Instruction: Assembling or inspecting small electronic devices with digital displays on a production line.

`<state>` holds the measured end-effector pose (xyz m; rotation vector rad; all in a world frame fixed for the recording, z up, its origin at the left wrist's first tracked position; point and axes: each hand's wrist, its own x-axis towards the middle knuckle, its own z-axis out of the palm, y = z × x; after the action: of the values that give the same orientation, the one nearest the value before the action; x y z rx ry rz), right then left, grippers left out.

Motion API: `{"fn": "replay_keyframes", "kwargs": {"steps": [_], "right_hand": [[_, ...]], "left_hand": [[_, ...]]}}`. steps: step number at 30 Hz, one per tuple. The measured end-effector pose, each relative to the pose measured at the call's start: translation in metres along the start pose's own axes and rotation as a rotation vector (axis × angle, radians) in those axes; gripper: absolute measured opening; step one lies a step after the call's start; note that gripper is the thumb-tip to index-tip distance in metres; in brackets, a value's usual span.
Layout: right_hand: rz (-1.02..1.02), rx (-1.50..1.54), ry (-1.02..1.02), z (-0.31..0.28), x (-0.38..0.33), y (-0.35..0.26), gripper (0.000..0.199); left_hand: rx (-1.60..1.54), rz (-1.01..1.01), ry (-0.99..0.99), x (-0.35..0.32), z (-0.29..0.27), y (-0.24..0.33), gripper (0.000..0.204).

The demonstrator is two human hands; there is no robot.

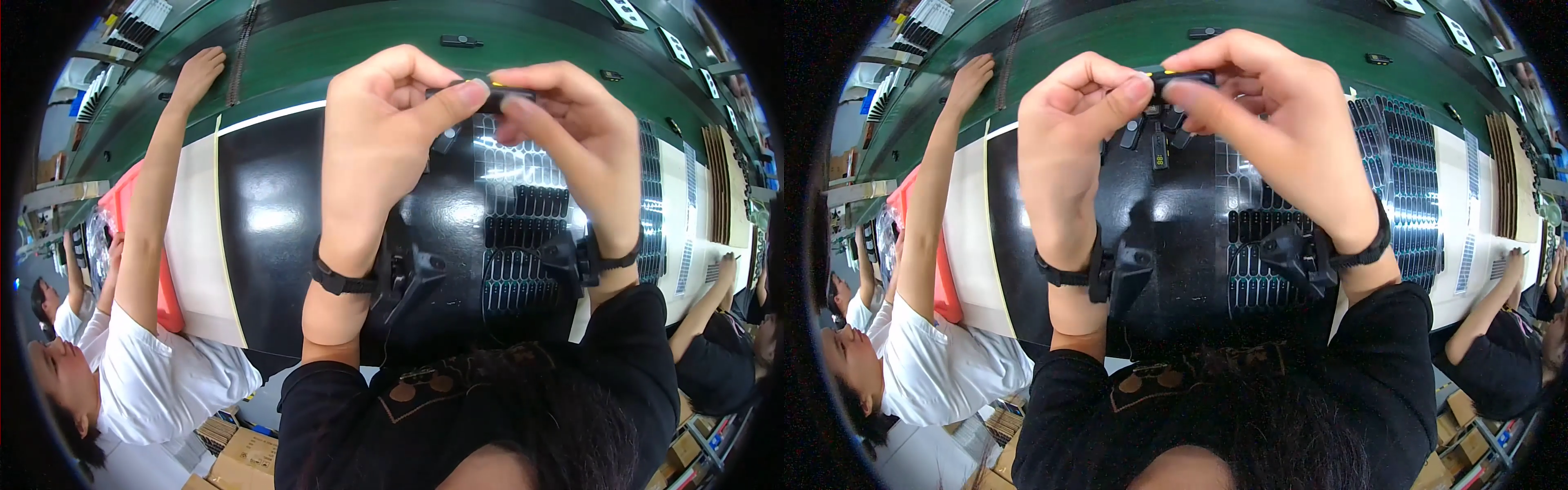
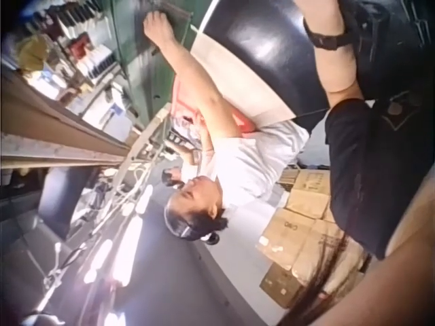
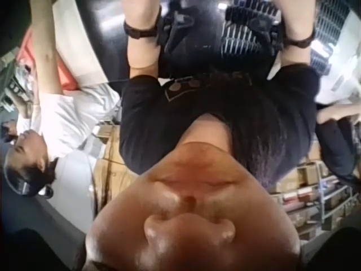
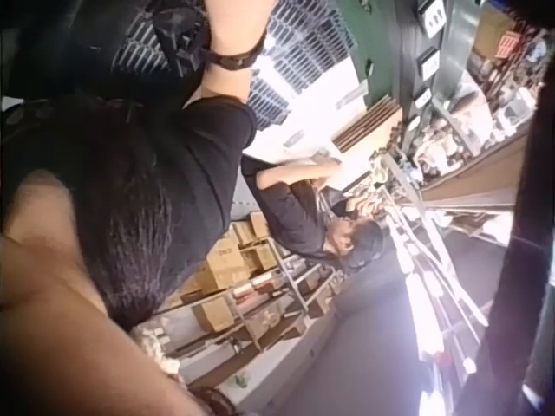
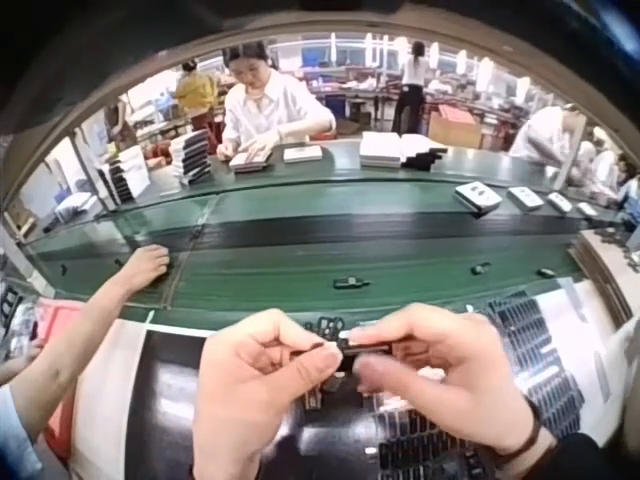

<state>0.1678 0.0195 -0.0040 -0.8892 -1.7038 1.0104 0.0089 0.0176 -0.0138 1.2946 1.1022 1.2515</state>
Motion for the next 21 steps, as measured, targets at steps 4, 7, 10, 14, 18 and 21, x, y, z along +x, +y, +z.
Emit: {"fn": "replay_keyframes", "kwargs": {"steps": [4, 7, 10, 14, 18, 21], "right_hand": [[0.224, 0.107, -0.161, 0.0, 0.023, 0.02, 0.016], [0.266, 0.098, -0.305, 0.005, 0.044, 0.031, 0.014], [0.32, 0.002, -0.357, 0.011, 0.063, 0.04, 0.016], [0.454, 0.224, -0.389, 0.027, 0.109, 0.07, 0.025], [0.368, -0.095, -0.414, 0.038, 0.136, 0.12, 0.038], [0.159, -0.628, -0.453, 0.018, 0.157, 0.204, 0.042]], "left_hand": [[0.011, 0.034, 0.1, 0.011, -0.005, -0.017, 0.012], [0.081, 0.045, 0.159, 0.017, -0.014, -0.023, 0.014], [0.171, 0.049, 0.218, 0.023, -0.026, -0.033, 0.017], [0.525, 0.205, 0.389, 0.033, -0.045, -0.05, 0.025], [0.856, 0.351, 0.627, 0.028, -0.058, -0.052, 0.028], [0.634, 0.189, 0.361, 0.024, -0.033, -0.024, 0.019]]}}
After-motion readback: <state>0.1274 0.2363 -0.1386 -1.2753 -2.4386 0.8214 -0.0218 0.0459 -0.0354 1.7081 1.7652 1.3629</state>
